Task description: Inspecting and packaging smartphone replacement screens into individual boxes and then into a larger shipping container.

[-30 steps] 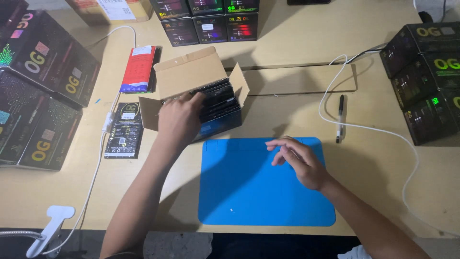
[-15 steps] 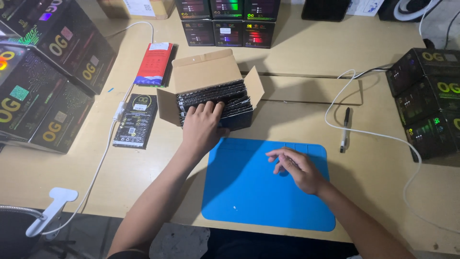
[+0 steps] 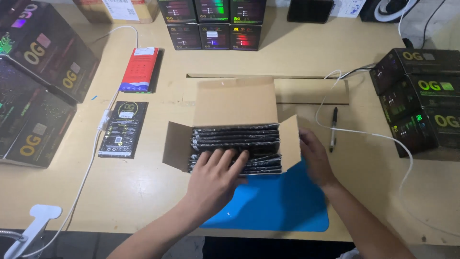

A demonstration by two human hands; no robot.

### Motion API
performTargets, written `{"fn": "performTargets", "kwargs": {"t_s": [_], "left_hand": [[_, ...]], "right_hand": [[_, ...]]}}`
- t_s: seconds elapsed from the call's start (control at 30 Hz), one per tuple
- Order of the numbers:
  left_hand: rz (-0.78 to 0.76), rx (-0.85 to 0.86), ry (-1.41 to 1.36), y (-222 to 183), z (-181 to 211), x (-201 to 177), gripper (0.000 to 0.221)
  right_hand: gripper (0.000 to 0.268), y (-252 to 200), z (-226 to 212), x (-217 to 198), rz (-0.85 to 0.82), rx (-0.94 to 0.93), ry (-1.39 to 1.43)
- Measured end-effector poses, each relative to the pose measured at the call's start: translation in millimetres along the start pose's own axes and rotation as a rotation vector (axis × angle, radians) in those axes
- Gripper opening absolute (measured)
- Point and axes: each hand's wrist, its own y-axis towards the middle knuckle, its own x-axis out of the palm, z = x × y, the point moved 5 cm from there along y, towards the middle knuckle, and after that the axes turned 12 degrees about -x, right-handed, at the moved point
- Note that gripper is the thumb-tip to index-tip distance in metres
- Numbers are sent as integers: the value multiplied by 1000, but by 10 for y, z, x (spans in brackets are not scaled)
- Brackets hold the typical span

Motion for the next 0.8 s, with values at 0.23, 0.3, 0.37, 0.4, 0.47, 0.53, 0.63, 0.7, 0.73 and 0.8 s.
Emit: {"fn": "performTargets", "kwargs": {"t_s": [0.23, 0.3, 0.37, 0.4, 0.47, 0.53, 0.63, 0.7, 0.73, 0.8], "left_hand": [[-115, 43, 16, -166, 288, 274, 65], [-82, 27, 139, -223, 280, 326, 79], [-78, 33, 91, -204, 289, 202, 91], [-62, 42, 43, -176, 297, 134, 104], [-117, 4, -49, -107, 253, 86, 85], [-175, -42, -140, -33, 194, 65, 71], [-230, -14, -38, 129, 99, 112, 62], [-195, 13, -78, 238, 31, 148, 52], [-199, 16, -79, 263, 25, 159, 52], [-188, 4, -93, 310, 17, 171, 47]], "right_hand": [[123, 41, -237, 238, -214, 144, 331], [136, 56, 54, 247, -241, 171, 333], [135, 19, 77, 280, -243, 186, 378], [135, 19, 80, 286, -241, 190, 417], [115, -11, -151, 307, -312, 82, 513], [95, -63, -244, 318, -387, -22, 609], [88, -121, 26, 323, -384, 9, 522], [76, -146, 297, 331, -217, -2, 619], [76, -146, 362, 328, -213, -1, 622], [59, -162, 411, 313, -246, -165, 646]]}}
